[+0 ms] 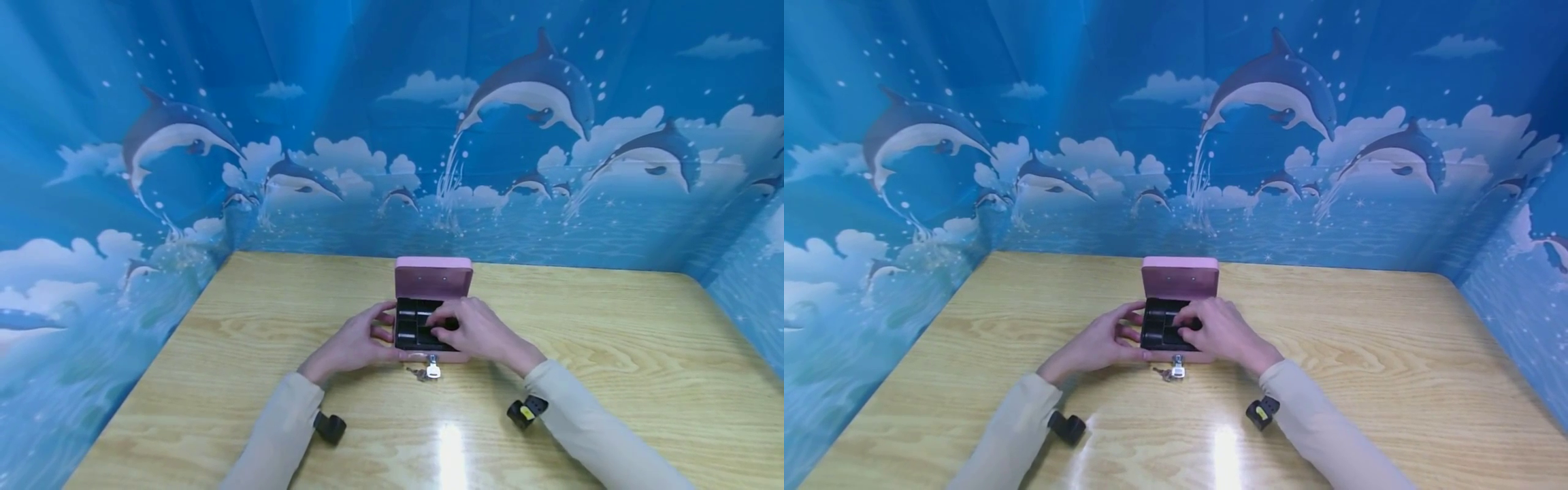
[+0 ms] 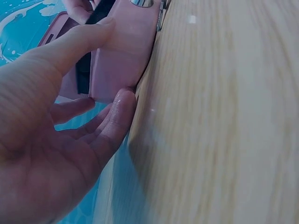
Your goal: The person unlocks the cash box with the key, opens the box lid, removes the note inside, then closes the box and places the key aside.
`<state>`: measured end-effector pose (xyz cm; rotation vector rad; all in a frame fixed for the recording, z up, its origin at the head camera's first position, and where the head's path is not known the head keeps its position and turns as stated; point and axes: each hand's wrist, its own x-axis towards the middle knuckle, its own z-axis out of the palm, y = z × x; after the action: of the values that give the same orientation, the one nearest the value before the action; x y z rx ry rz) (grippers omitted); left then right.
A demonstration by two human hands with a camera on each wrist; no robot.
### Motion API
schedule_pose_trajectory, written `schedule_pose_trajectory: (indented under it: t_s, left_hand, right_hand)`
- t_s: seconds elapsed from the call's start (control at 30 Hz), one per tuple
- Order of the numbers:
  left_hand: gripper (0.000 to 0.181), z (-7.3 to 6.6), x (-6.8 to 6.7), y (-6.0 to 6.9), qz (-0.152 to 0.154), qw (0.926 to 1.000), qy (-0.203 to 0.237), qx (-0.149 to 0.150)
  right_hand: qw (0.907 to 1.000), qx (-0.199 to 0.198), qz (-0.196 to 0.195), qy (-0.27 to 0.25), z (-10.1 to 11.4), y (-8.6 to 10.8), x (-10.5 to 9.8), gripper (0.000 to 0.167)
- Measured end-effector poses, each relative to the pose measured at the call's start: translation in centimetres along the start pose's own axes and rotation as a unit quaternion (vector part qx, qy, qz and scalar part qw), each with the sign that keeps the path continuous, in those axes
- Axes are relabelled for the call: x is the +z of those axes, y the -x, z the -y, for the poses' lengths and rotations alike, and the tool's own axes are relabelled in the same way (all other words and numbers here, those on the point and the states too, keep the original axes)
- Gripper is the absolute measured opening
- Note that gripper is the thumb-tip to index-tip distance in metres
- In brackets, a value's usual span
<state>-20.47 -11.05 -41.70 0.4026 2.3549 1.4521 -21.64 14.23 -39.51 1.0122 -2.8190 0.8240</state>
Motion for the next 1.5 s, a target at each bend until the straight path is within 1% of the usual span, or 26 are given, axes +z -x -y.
schedule_pose_trajectory:
  t_s: [0.13, 0.3, 0.5, 0.67, 0.83, 1.1, 1.3, 1.4, 1.5]
  left_hand:
    - [0.100, 0.0, 0.0, 0.0, -0.003, 1.0000, 0.000, -0.005]
    - [0.100, 0.1, 0.0, 0.0, 0.002, 1.0000, 0.008, -0.005]
    - [0.098, 0.2, -0.2, -0.1, 0.007, 0.9999, 0.010, -0.008]
    - [0.093, 0.2, -0.4, -0.1, 0.013, 0.9999, 0.004, -0.004]
    - [0.090, 0.1, -0.5, -0.2, 0.017, 0.9998, 0.002, 0.003]
    - [0.089, 0.1, -0.6, -0.3, 0.013, 0.9999, -0.007, -0.004]
    - [0.085, 0.0, -0.7, -0.1, 0.015, 0.9998, -0.012, -0.009]
    - [0.086, -0.1, -0.7, -0.1, 0.017, 0.9997, -0.010, -0.014]
    - [0.088, -0.1, -0.7, -0.2, 0.019, 0.9997, -0.006, -0.013]
  right_hand:
    - [1.0000, 0.004, 0.001, -0.001, 0.3, 0.0, -0.6, 0.013]
    - [0.9999, 0.010, 0.009, -0.001, 0.5, 0.1, -1.0, 0.013]
    - [0.9994, 0.030, 0.019, -0.006, 0.9, 0.4, -1.6, 0.014]
    - [0.9990, 0.036, 0.025, -0.007, 1.2, 0.9, -2.3, 0.014]
    - [0.9996, 0.026, 0.012, -0.003, 0.9, 1.6, -2.7, 0.015]
    - [0.9996, 0.022, -0.013, 0.009, 0.0, 2.9, -3.5, 0.014]
    - [0.9991, 0.032, -0.019, 0.019, -0.6, 3.7, -4.4, 0.014]
    - [0.9988, 0.040, -0.017, 0.023, -0.9, 4.1, -4.8, 0.014]
    - [0.9985, 0.041, -0.024, 0.029, -1.3, 4.6, -5.0, 0.014]
